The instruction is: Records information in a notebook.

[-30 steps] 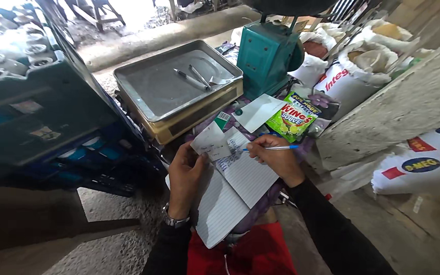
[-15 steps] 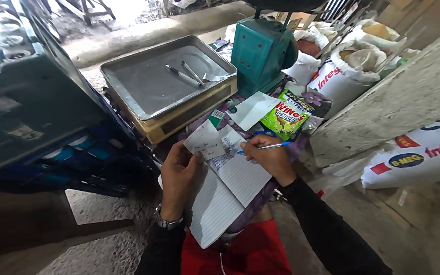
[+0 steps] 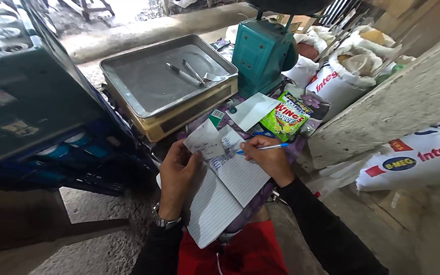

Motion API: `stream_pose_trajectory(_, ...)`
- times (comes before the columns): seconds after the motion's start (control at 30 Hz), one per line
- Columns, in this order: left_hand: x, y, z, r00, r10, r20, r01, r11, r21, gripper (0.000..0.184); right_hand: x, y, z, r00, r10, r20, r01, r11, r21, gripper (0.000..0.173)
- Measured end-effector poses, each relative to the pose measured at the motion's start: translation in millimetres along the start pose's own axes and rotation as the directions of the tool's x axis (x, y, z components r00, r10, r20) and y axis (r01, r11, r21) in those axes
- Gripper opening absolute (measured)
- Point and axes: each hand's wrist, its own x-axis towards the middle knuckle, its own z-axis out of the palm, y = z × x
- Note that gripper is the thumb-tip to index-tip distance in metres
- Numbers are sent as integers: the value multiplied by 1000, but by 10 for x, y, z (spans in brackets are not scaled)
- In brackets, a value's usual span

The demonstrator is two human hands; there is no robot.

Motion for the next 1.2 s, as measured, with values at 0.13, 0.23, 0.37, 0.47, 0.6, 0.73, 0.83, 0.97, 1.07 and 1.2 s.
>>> stream_pose_trajectory(0.13,4,5,-6,1000,1,3,-1,1000,19,37,2,5,-6,1000,0,4,0,1000,5,20)
stream_pose_trajectory(0.23,5,11,-6,1000,-11,4,11,1000,21,36,3,9,-9,1000,1,11,-1,1000,7,20)
stream_pose_trajectory(0.37,6,-3,-6,1000,-3,1,3,1000,18,37,9,27,-4,1000,-21,-11,21,999,40,20)
stream_pose_trajectory(0.47,4,-8,-6,1000,-6,2,6,1000,26,37,1,23,9,1000,-25,-12,25,1000,15,20)
stream_pose_trajectory(0.6,-1,-4,-4,1000,-6,0,6,1000,17,37,3,18,11,1000,-16,-8,16,1000,9,20)
stream_pose_trajectory(0.73,-6,11,3,1000,-9,5,9,1000,15,37,-6,8,7,1000,-2,-10,2,1000,-6,20)
stream_pose_trajectory(0.83,-3,6,2,1000,-5,4,5,1000,18,36,0,3,6,1000,2,-19,-2,1000,-18,21)
stream_pose_trajectory(0.97,1,3,-5,1000,-1,2,1,1000,15,36,12,-3,8,1000,11,-20,-11,1000,-13,20)
stream_pose_trajectory(1.07,2,4,0,1000,-6,-1,6,1000,5,37,2,13,1,1000,-2,-16,2,1000,7,20)
stream_pose_trajectory(1.2,7,-12,-6,1000,-1,4,1,1000,25,38,-4,16,0,1000,-12,-12,13,1000,24,19)
